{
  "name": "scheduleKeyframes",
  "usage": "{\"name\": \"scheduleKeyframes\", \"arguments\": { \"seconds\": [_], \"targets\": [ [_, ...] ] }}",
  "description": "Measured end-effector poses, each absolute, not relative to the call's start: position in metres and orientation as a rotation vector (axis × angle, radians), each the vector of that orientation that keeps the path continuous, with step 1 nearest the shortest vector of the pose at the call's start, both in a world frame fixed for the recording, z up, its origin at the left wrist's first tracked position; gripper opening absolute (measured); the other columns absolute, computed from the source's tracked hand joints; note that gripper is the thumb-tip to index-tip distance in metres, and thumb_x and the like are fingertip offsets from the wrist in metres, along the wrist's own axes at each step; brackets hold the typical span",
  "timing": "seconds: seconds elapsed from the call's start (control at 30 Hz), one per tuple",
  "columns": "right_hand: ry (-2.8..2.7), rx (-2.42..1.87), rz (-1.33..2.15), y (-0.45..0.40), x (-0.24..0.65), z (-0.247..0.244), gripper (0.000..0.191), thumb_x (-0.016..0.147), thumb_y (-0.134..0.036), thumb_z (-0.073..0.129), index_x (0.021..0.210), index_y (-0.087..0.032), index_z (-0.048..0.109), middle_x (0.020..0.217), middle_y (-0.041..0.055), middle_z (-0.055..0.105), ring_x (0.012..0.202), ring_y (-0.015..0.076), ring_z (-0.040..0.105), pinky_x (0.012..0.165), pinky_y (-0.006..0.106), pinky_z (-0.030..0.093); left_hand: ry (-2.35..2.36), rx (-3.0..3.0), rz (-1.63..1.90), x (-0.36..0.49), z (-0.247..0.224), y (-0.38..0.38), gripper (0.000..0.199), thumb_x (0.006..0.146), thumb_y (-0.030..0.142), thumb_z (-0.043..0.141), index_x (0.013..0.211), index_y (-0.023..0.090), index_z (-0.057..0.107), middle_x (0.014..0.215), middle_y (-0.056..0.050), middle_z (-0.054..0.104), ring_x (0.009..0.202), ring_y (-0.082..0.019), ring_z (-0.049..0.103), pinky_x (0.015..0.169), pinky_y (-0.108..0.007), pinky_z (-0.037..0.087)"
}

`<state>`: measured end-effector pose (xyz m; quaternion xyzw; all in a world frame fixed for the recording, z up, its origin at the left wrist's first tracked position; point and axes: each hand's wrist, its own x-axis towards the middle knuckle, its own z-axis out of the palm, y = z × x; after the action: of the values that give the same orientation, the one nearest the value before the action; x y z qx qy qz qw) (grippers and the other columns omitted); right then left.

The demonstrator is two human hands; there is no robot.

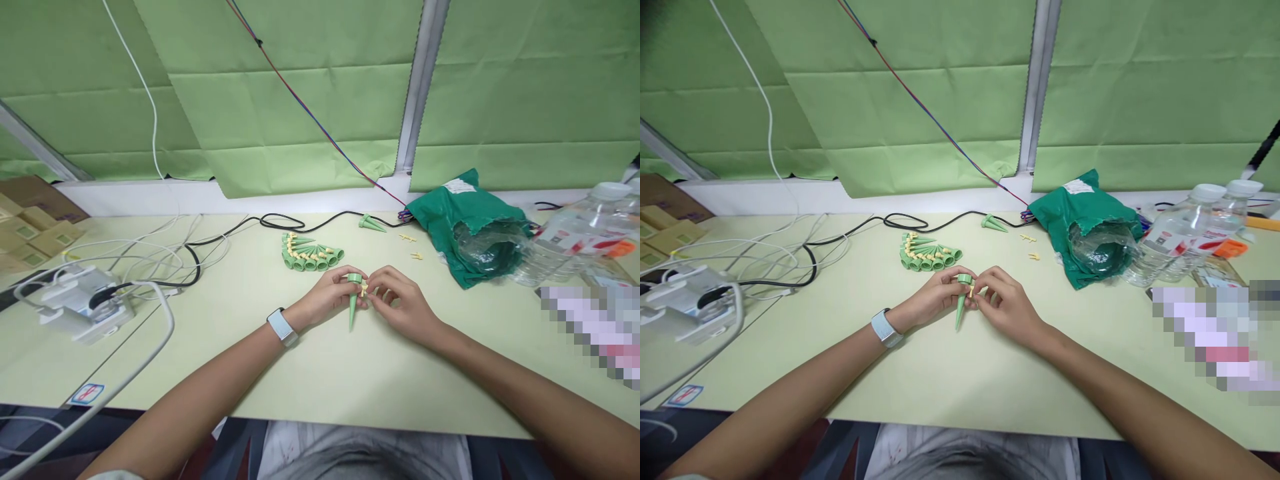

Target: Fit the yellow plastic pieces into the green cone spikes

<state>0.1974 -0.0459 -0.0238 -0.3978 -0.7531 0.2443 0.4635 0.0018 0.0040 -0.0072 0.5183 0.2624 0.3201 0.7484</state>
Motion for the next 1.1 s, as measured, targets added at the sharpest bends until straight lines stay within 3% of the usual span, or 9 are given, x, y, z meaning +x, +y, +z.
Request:
{"name": "scheduleKeyframes", "arguments": {
  "seconds": [0.13,0.27,0.47,0.67,0.87,1.1],
  "targets": [
    [-1.788,-1.073,0.564,-0.044,0.198,-0.022,0.016,0.095,-0.033,0.06,0.107,-0.022,0.064,0.104,0.0065,0.066,0.072,0.0139,0.063,0.06,0.027,0.051,0.569,1.124,0.704,0.002,-0.009,0.004,0.028,0.078,0.017,0.076,0.104,0.016,0.066,0.087,-0.006,0.069,0.077,-0.017,0.069,0.088,-0.04,0.055],
    [-1.895,-1.144,0.607,-0.04,0.204,-0.022,0.015,0.1,-0.031,0.054,0.1,-0.022,0.066,0.084,0.0015,0.068,0.07,0.0141,0.062,0.063,0.027,0.049,0.569,1.121,0.696,0.003,-0.008,0.004,0.028,0.078,0.017,0.076,0.104,0.016,0.065,0.086,-0.005,0.068,0.076,-0.017,0.068,0.088,-0.042,0.054],
    [-1.952,-0.947,0.527,-0.04,0.206,-0.022,0.013,0.096,-0.019,0.053,0.094,-0.022,0.065,0.097,0.0055,0.062,0.077,0.0144,0.061,0.065,0.027,0.051,0.579,1.13,0.688,0.004,-0.007,0.003,0.029,0.077,0.017,0.076,0.105,0.015,0.065,0.09,-0.007,0.069,0.075,-0.017,0.069,0.088,-0.042,0.054],
    [-1.99,-0.944,0.455,-0.04,0.21,-0.021,0.008,0.092,-0.017,0.053,0.094,-0.022,0.059,0.093,0.0045,0.06,0.071,0.0141,0.059,0.065,0.028,0.05,0.583,1.111,0.697,0.003,-0.008,0.005,0.028,0.078,0.017,0.076,0.104,0.016,0.065,0.086,-0.004,0.066,0.076,-0.017,0.069,0.089,-0.042,0.055],
    [-2.089,-1.292,0.289,-0.01,0.251,-0.025,0.016,0.084,-0.018,0.058,0.099,-0.02,0.061,0.082,0.0009,0.065,0.063,0.014,0.056,0.062,0.028,0.041,0.625,1.11,0.689,0.002,-0.007,0.005,0.029,0.078,0.019,0.077,0.105,0.015,0.065,0.087,-0.003,0.064,0.073,-0.016,0.069,0.09,-0.044,0.055],
    [-2.116,-1.672,0.128,0.017,0.309,-0.024,0.009,0.08,-0.027,0.061,0.083,-0.023,0.068,0.091,0.0033,0.071,0.073,0.0172,0.061,0.06,0.028,0.035,0.629,1.119,0.687,0.002,-0.005,0.003,0.026,0.08,0.018,0.076,0.103,0.015,0.064,0.085,-0.003,0.062,0.073,-0.015,0.067,0.091,-0.044,0.055]
  ]
}}
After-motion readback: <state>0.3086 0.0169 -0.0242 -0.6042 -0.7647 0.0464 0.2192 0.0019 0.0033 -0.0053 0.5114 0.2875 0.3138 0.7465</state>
